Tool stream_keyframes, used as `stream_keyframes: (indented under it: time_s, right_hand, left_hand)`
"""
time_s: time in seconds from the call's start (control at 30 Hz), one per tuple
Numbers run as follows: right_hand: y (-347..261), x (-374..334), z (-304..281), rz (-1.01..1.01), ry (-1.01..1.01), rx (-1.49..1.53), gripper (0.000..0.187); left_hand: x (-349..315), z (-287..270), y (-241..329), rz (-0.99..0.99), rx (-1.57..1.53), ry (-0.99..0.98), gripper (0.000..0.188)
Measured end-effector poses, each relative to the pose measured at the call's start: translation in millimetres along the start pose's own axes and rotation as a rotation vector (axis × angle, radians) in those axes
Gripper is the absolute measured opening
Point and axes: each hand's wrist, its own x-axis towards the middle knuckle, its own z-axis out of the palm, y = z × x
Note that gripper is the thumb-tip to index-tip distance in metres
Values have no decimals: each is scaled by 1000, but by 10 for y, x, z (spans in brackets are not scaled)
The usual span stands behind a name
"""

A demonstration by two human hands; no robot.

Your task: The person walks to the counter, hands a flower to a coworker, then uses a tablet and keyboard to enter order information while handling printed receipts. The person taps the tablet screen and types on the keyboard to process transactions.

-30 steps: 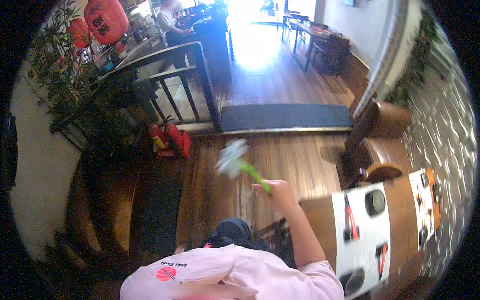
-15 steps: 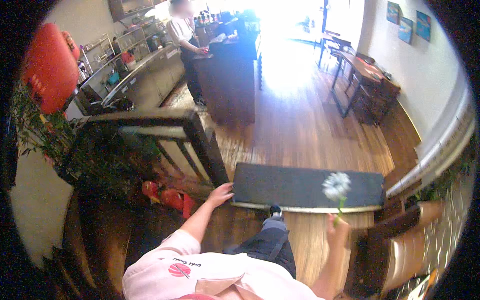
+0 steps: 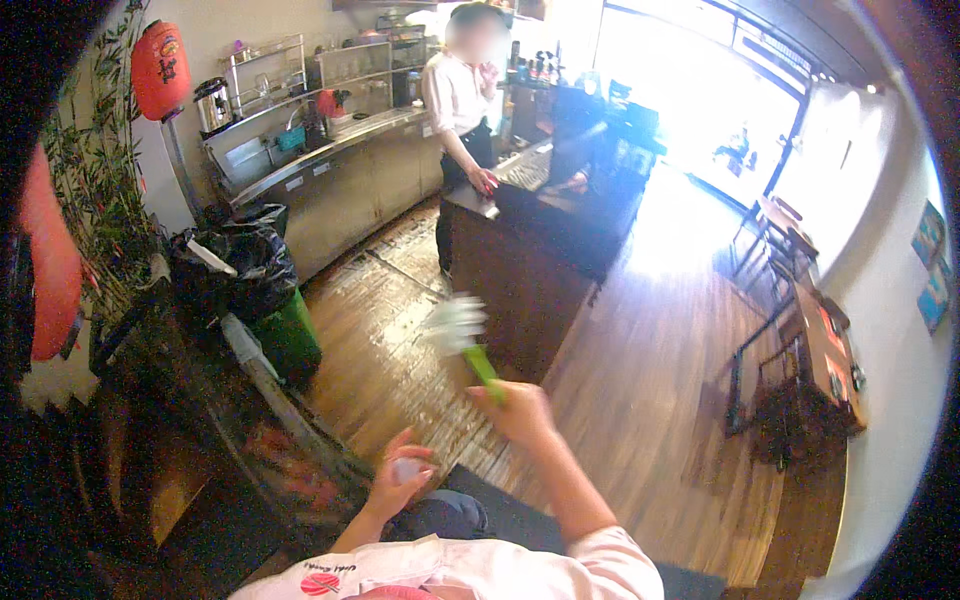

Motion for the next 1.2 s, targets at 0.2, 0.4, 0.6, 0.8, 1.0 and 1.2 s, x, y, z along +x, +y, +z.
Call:
stream_keyframes:
  time_s: [0.2, 0.4, 0.6, 0.8, 1.0, 1.2]
  right_hand:
    - [-280, 2035, 785, -186, -4, 460, 27]
    - [115, 3445, 715, -313, -129, 527, 27]
    - [600, 4960, 1130, -223, -327, 417, 34]
    - [426, 6720, 1625, -552, -317, 736, 38]
    - [142, 7961, 2090, -690, -405, 883, 39]
    - [613, 8904, 2512, -448, -211, 705, 34]
  left_hand:
    - [1075, -631, -102, 45, -55, 517, 67]
    - [2498, -772, 322, 64, -44, 655, 70]
    - [3681, -1411, 162, 120, 64, 813, 71]
    - [4960, -1952, 359, 173, 172, 1127, 64]
    - [6432, -2658, 532, 258, 372, 1149, 54]
    - [7956, -3870, 768, 118, 408, 646, 58]
